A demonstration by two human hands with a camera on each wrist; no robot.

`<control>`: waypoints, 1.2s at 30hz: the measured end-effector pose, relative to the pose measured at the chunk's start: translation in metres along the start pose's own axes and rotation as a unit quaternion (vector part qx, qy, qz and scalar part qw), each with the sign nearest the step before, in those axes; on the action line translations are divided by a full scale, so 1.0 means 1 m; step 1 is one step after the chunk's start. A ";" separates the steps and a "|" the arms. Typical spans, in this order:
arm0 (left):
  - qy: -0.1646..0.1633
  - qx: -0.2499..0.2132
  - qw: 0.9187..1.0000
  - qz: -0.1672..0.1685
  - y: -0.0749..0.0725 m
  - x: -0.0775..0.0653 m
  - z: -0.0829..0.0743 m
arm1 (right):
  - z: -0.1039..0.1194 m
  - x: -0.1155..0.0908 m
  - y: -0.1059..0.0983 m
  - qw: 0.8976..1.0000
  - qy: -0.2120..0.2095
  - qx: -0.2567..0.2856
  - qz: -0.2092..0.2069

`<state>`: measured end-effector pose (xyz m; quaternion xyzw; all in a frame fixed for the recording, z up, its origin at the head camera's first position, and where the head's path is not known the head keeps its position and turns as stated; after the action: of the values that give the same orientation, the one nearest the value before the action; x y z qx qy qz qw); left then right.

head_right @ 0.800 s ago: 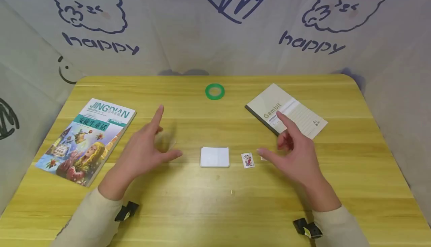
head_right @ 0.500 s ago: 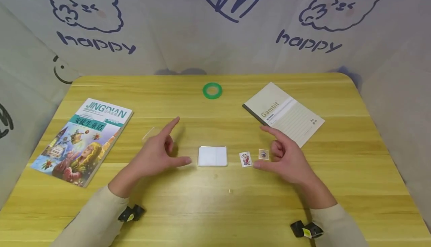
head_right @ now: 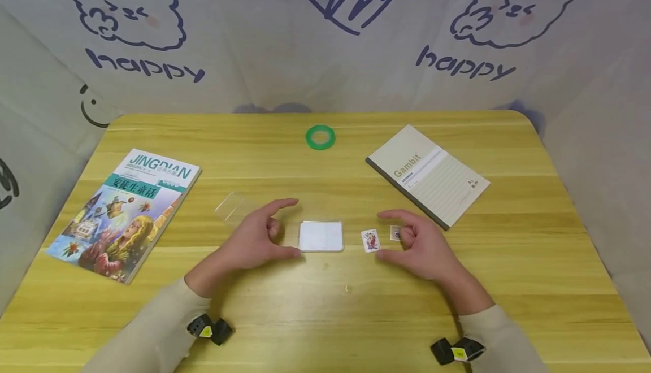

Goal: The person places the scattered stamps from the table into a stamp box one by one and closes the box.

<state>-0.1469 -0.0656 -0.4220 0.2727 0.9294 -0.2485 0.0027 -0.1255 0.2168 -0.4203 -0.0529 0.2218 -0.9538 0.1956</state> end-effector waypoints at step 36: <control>-0.018 0.005 1.000 0.001 0.014 0.007 0.011 | -0.011 0.010 0.011 0.993 0.048 -0.100 0.048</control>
<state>-0.1470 -0.0565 -0.4392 0.2689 0.9279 -0.2576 0.0186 -0.1334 0.2083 -0.4345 -0.0156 0.3277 -0.9177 0.2241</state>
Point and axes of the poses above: each hand's wrist, its own x-axis towards the middle knuckle, its own y-axis out of the palm, z = x × y, the point moved 8 cm from there along x, towards the middle knuckle, and after that the axes turned 4 degrees about z, right-handed, at the moved point
